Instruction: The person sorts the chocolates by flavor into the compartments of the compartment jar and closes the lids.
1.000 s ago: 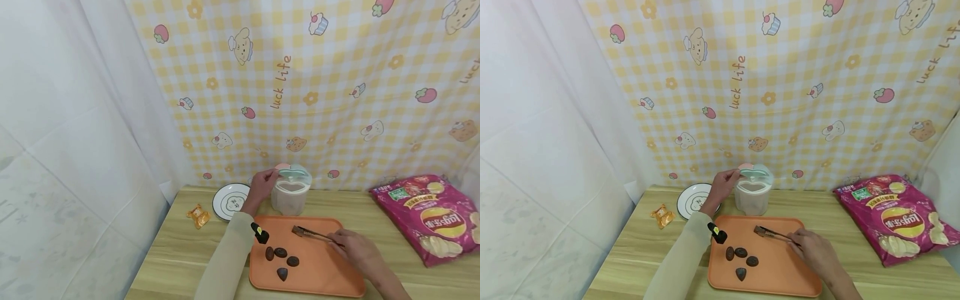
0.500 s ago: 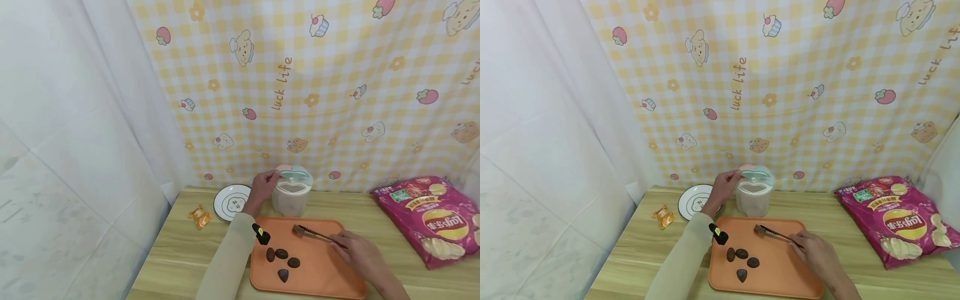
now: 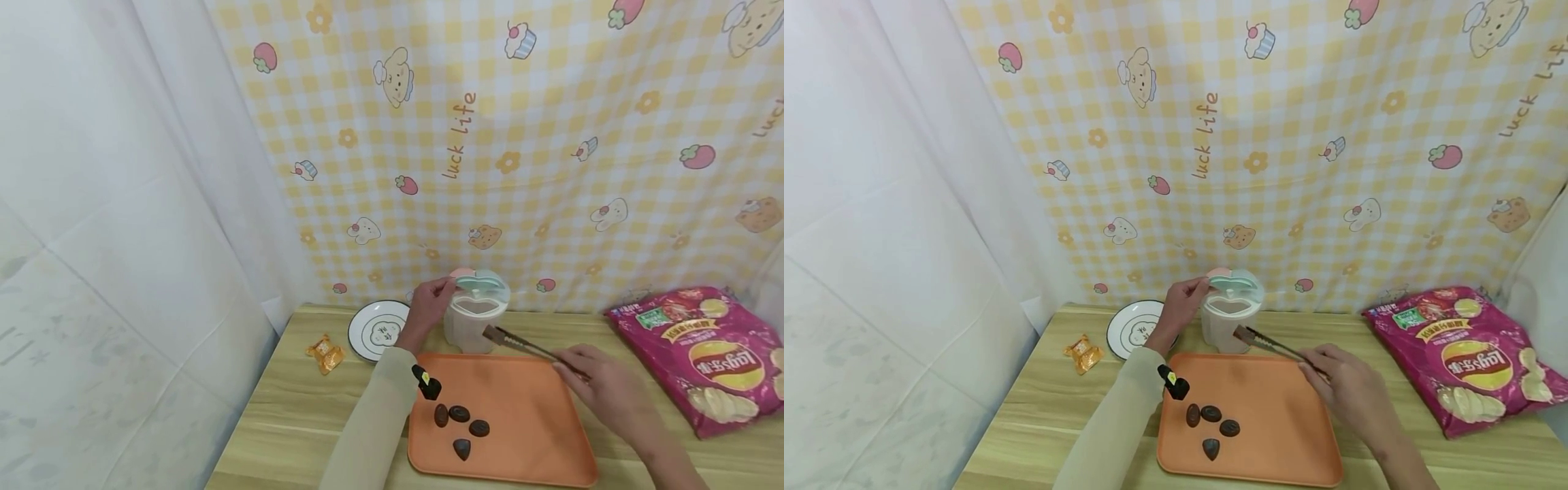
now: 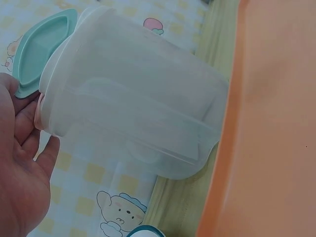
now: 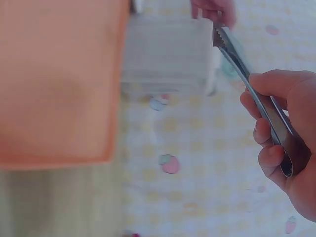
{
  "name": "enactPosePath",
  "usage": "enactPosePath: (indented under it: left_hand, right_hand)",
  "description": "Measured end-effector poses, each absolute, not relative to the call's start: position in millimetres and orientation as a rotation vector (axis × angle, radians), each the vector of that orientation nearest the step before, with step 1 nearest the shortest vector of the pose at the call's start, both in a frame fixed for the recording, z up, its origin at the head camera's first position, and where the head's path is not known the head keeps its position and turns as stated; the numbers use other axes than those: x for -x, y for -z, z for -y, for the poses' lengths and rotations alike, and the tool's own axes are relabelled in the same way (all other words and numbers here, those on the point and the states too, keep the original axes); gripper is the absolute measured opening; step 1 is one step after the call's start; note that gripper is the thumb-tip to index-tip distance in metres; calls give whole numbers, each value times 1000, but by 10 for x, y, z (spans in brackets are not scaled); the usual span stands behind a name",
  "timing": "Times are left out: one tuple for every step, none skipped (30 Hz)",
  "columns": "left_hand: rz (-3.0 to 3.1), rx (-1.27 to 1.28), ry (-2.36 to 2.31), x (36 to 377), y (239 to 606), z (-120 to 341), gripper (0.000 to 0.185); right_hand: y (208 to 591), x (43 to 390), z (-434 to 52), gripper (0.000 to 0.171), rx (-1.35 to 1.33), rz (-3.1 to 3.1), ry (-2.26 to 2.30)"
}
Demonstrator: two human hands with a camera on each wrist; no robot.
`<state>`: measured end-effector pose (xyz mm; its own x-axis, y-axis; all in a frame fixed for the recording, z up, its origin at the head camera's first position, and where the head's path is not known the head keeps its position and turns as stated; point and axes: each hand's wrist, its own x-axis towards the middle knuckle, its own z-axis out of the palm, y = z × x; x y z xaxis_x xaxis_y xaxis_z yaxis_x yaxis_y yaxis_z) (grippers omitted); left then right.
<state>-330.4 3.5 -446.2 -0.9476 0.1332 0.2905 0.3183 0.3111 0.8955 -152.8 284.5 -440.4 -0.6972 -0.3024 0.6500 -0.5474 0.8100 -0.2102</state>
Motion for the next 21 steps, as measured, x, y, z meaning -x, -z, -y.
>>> enactPosePath:
  left_hand:
    - [2408, 423, 1705, 3304, 4462, -37, 35]
    - [2407, 426, 1709, 3304, 4462, -36, 35]
    - [2408, 425, 1716, 3302, 4462, -35, 36]
    - [2407, 422, 1723, 3300, 4463, -33, 36]
    - [2406, 418, 1727, 3298, 4463, -31, 36]
    - [2407, 411, 1730, 3296, 4464, -29, 37]
    - [2410, 408, 1728, 3297, 4467, -23, 37]
    - [2409, 407, 1726, 3298, 4470, -19, 36]
    - [2411, 405, 1722, 3299, 4473, -15, 36]
    - [2411, 407, 1717, 3302, 4476, -13, 36]
    - [2413, 410, 1714, 3304, 4477, -13, 35]
    - [2414, 411, 1710, 3305, 4479, -12, 35]
    - [2415, 415, 1706, 3307, 4479, -12, 35]
    - [2410, 419, 1713, 3308, 4480, -12, 35]
    - [2410, 421, 1718, 3309, 4480, -14, 36]
    - [2408, 423, 1721, 3312, 4481, -17, 36]
    - [2406, 427, 1724, 3315, 4482, -20, 36]
    - [2404, 429, 1724, 3316, 4483, -22, 36]
    - [2404, 433, 1725, 3319, 4485, -26, 36]
    - [2401, 436, 1730, 3320, 4488, -30, 36]
    - [2403, 436, 1723, 3321, 4491, -33, 36]
  right_hand:
    - [4347, 1546, -2857, 24, -616, 2373, -517]
    - [4293, 1566, -2865, 25, -601, 2374, -514]
    - [4242, 1587, -2872, 26, -587, 2377, -504]
    - [4193, 1612, -2874, 27, -573, 2384, -494]
    - [4148, 1638, -2871, 28, -557, 2392, -478]
    - [4111, 1670, -2866, 28, -549, 2391, -457]
    - [4082, 1706, -2853, 29, -548, 2394, -457]
    - [4062, 1744, -2836, 29, -550, 2397, -457]
    - [4046, 1781, -2816, 30, -555, 2399, -454]
    - [4037, 1819, -2793, 29, -558, 2400, -457]
    - [4032, 1855, -2769, 29, -566, 2401, -462]
    - [4031, 1888, -2748, 28, -573, 2403, -469]
    - [4031, 1916, -2726, 28, -579, 2406, -476]
    - [4033, 1943, -2705, 27, -584, 2406, -480]
    - [4037, 1968, -2685, 27, -587, 2404, -479]
    - [4042, 1991, -2670, 26, -588, 2403, -477]
    - [4047, 2009, -2657, 27, -589, 2404, -475]
    - [4053, 2024, -2647, 26, -586, 2405, -471]
    - [4062, 2039, -2637, 27, -585, 2406, -462]
    - [4073, 2052, -2631, 27, -583, 2408, -452]
    - [4083, 2063, -2625, 28, -582, 2411, -445]
